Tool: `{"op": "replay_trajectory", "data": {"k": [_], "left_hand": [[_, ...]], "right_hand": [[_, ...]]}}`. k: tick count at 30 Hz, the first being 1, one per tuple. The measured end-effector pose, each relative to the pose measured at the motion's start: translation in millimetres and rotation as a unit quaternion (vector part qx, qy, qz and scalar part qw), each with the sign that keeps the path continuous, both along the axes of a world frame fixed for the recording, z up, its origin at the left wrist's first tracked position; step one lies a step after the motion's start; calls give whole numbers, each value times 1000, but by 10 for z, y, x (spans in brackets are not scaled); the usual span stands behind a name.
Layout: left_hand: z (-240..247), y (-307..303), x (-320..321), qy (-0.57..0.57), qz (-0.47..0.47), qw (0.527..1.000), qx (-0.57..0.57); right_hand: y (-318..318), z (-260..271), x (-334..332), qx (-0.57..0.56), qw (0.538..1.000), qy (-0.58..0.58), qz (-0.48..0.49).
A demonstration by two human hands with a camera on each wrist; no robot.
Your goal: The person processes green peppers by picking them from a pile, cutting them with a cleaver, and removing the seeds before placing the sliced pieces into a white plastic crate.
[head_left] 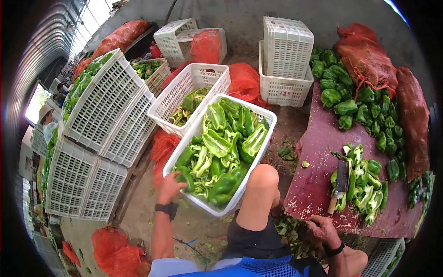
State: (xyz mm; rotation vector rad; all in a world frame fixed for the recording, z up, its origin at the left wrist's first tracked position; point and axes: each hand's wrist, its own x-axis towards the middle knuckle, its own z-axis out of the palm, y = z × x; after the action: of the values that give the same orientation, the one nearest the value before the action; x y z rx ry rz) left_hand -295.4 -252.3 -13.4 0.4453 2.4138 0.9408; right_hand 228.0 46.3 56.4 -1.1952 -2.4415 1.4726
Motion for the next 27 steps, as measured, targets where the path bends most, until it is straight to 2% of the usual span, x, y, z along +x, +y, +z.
{"op": "replay_trajectory", "data": {"k": [2, 3, 4, 7, 8, 10, 11, 12, 13, 14, 15, 17, 18, 19, 23, 26, 27], "left_hand": [[166, -99, 93, 134, -110, 978, -116], [-92, -214, 66, 18, -47, 999, -9], [-113, -215, 121, 20, -43, 999, -10], [-222, -34, 355, 218, -69, 973, 23], [-212, -25, 362, 215, -69, 974, 26], [-248, 115, 389, 349, -135, 922, -102], [-203, 150, 383, 293, -120, 934, -166], [-504, 49, 257, 268, -77, 952, -126], [-237, 131, 344, 263, -101, 949, -143], [-200, 169, 320, 272, -121, 933, -204], [-288, 93, 203, 283, -114, 931, -202], [-368, 91, 122, 279, -80, 946, -141], [-344, 94, 116, 278, -59, 953, -102], [-257, 167, 160, 280, -40, 958, -55], [499, 627, 653, 216, 30, 962, 167], [1044, 1039, 1262, 158, 16, 947, 278], [1179, 1174, 1470, 144, -7, 942, 302]], "right_hand": [[-34, -51, 37, -7, 1000, -9, 5], [-28, -105, 66, -42, 999, -31, -10], [-19, -162, 79, -75, 996, -50, -23], [-39, -299, 108, -35, 999, -19, -8], [-17, -324, 90, -33, 999, -22, -9], [6, -172, 4, -5, 999, 40, 36], [15, -107, 0, 1, 999, 33, 43], [47, -102, -24, 8, 998, 27, 48], [84, -71, 24, 16, 999, 21, 40], [153, -64, 89, 24, 999, 13, 24], [221, 51, 81, 40, 999, 6, -19], [362, 260, 221, 76, 989, 34, -118], [494, 101, 435, 167, 974, 32, -149], [642, 23, 611, 200, 962, 32, -185], [1156, -68, 1057, 264, 892, 27, -365], [1598, -246, 1053, 317, 873, -25, -370], [1680, -240, 929, 313, 866, -11, -390]]}}
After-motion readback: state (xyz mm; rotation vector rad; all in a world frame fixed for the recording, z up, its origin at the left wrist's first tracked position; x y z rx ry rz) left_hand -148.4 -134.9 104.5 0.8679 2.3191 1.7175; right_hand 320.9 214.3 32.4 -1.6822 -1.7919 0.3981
